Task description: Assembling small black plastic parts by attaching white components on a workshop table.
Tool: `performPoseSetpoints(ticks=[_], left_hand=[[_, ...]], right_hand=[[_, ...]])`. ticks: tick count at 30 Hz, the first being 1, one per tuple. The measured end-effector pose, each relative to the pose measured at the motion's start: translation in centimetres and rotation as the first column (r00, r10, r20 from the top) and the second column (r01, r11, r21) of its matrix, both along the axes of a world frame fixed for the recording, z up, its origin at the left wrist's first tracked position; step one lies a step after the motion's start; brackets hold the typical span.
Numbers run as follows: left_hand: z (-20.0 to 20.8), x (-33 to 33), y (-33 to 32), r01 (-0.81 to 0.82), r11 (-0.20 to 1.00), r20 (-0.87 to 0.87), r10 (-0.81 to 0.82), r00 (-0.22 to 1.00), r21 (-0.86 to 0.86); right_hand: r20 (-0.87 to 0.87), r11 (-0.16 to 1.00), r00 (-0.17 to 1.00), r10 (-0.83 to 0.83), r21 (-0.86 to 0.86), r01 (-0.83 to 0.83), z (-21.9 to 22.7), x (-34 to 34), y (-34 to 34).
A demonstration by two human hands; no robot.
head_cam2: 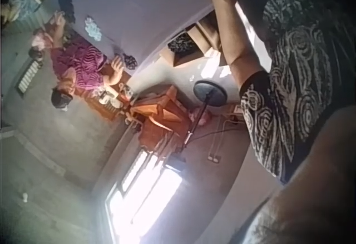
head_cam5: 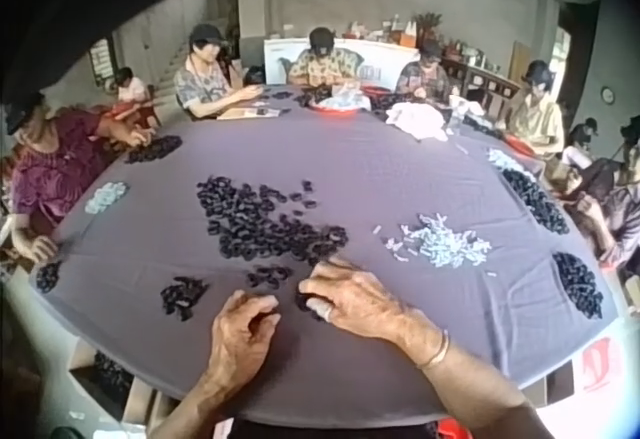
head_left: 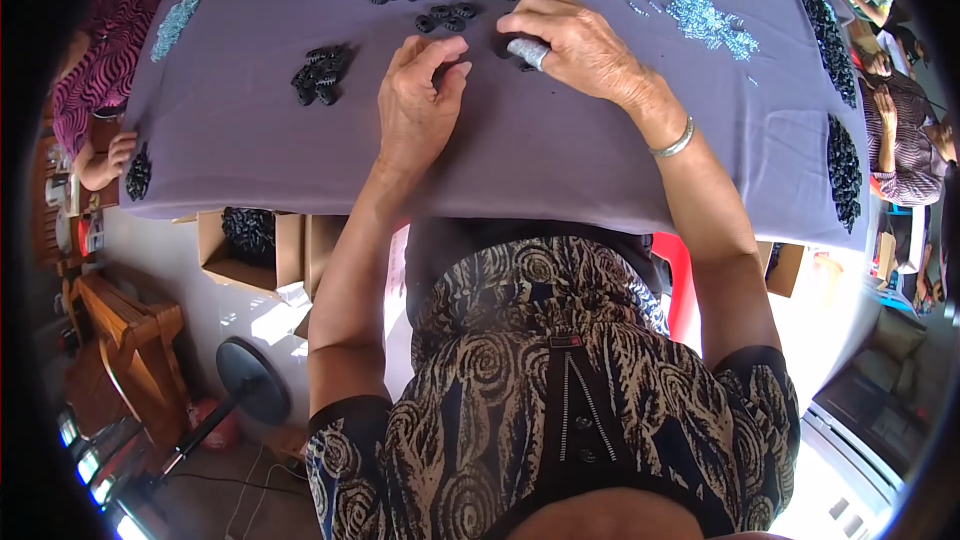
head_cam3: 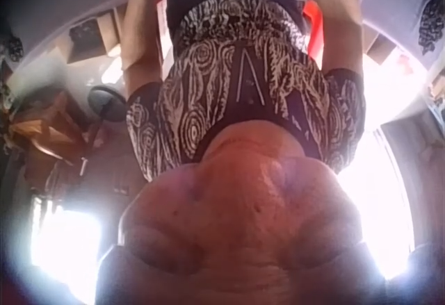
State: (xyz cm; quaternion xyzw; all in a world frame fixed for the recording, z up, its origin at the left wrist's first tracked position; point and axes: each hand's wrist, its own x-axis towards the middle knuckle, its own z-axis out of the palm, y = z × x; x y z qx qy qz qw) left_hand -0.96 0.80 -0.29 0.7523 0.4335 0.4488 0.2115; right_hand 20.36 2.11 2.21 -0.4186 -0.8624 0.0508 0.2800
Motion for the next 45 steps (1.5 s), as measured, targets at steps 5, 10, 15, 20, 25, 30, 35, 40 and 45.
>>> performPoseSetpoints(ticks=[5, 10, 15, 20, 25, 30, 35, 40, 45], left_hand=[[0.0, 0.0, -0.1, -0.001, 1.000, -0.020, 0.001, 1.000, -0.003], [0.2, 0.1, -0.3, 0.026, 0.999, 0.031, -0.025, 0.999, -0.019], [1.4, 0.5, -0.8, 0.071, 0.993, 0.116, -0.059, 0.991, -0.095], [0.8, 0.6, -0.5, 0.123, 0.986, 0.165, -0.105, 0.981, -0.108], [0.3, 0.4, -0.1, 0.149, 0.985, 0.198, -0.129, 0.972, -0.089], [0.3, 0.3, -0.3, 0.180, 0.978, 0.166, -0.161, 0.973, -0.106], [0.1, 0.0, -0.1, 0.195, 0.979, 0.179, -0.181, 0.967, -0.062], [0.0, 0.0, 0.2, 0.326, 0.914, 0.496, -0.173, 0.851, -0.242], [0.4, -0.3, 0.1, 0.430, 0.843, 0.587, -0.178, 0.790, -0.322]], right_hand=[[0.054, 1.000, 0.998, 0.013, -0.007, -0.012, -0.2, -0.9, -0.2], [-0.113, 0.999, 0.993, 0.029, -0.037, -0.033, -0.5, -1.2, -0.2], [-0.249, 0.987, 0.968, -0.011, -0.157, -0.029, 0.4, -1.7, -1.0], [-0.267, 0.990, 0.962, 0.052, -0.111, -0.084, 0.2, -2.0, -0.9], [-0.371, 0.990, 0.928, 0.029, -0.120, -0.079, -0.3, -2.5, -1.1], [-0.384, 0.968, 0.923, 0.039, -0.213, -0.130, 0.6, -2.5, -1.4], [-0.403, 0.958, 0.915, 0.015, -0.256, -0.128, 1.0, -2.0, -1.4], [-0.416, 0.965, 0.898, -0.140, -0.259, 0.030, 1.1, 0.0, -0.1], [-0.332, 0.929, 0.933, -0.136, -0.370, 0.004, 1.3, 1.7, 0.6]])
